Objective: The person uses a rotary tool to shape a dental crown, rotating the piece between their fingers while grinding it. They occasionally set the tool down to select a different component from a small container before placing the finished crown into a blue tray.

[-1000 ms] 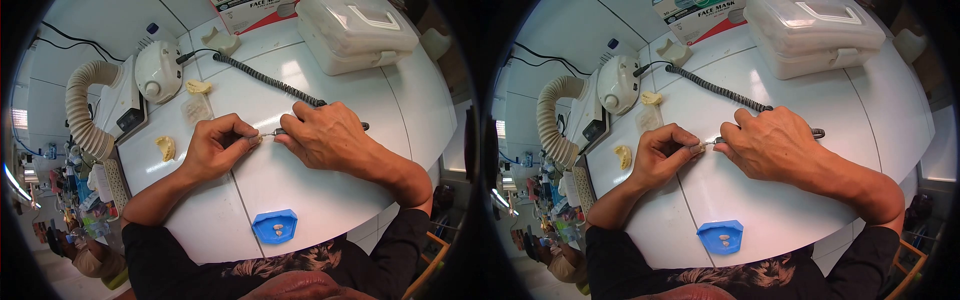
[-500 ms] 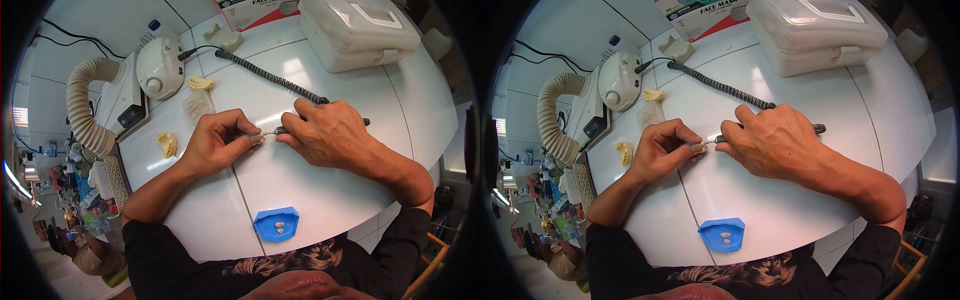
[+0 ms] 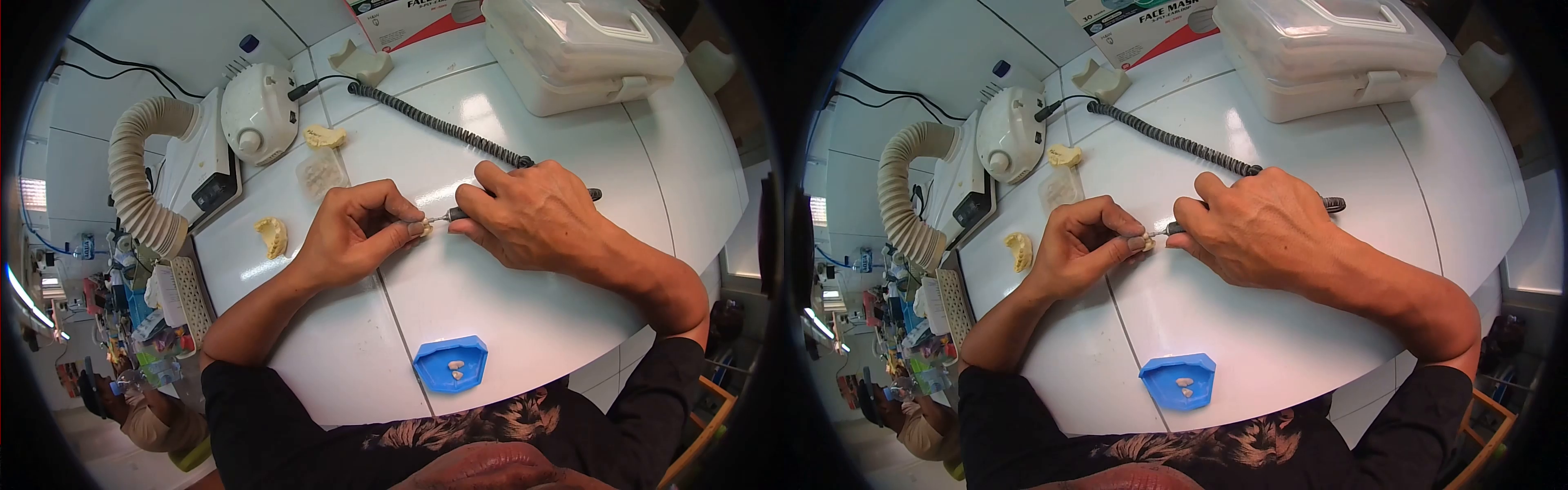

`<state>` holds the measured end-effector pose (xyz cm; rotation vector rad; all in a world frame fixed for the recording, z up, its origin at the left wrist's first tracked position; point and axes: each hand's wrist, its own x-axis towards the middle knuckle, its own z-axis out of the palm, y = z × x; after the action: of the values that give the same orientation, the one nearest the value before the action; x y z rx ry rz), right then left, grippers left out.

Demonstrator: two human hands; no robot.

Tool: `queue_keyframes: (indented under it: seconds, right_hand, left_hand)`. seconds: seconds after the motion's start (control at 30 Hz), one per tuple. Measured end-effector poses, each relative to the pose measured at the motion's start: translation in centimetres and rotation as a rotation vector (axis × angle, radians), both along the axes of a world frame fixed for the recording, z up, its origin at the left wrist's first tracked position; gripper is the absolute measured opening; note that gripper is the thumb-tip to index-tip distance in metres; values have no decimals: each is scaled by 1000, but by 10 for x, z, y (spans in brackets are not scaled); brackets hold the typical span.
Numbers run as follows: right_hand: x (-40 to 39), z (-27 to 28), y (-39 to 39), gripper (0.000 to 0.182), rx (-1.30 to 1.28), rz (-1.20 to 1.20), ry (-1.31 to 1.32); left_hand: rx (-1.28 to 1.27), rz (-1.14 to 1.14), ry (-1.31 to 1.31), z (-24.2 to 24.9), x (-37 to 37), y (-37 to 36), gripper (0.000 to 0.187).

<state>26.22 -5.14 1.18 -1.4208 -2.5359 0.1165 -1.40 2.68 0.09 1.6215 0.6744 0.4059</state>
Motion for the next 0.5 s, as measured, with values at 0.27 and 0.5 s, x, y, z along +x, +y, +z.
queue_keyframes:
  seconds: [0.27, 0.5]
  right_hand:
    - [0, 1, -1, 45, -23, -6, 14]
    - [2, 4, 0, 34, -65, -4, -31]
  left_hand:
    - [38, 2, -13, -5, -3, -3, 10]
    - [55, -16, -8, -5, -3, -2, 11]
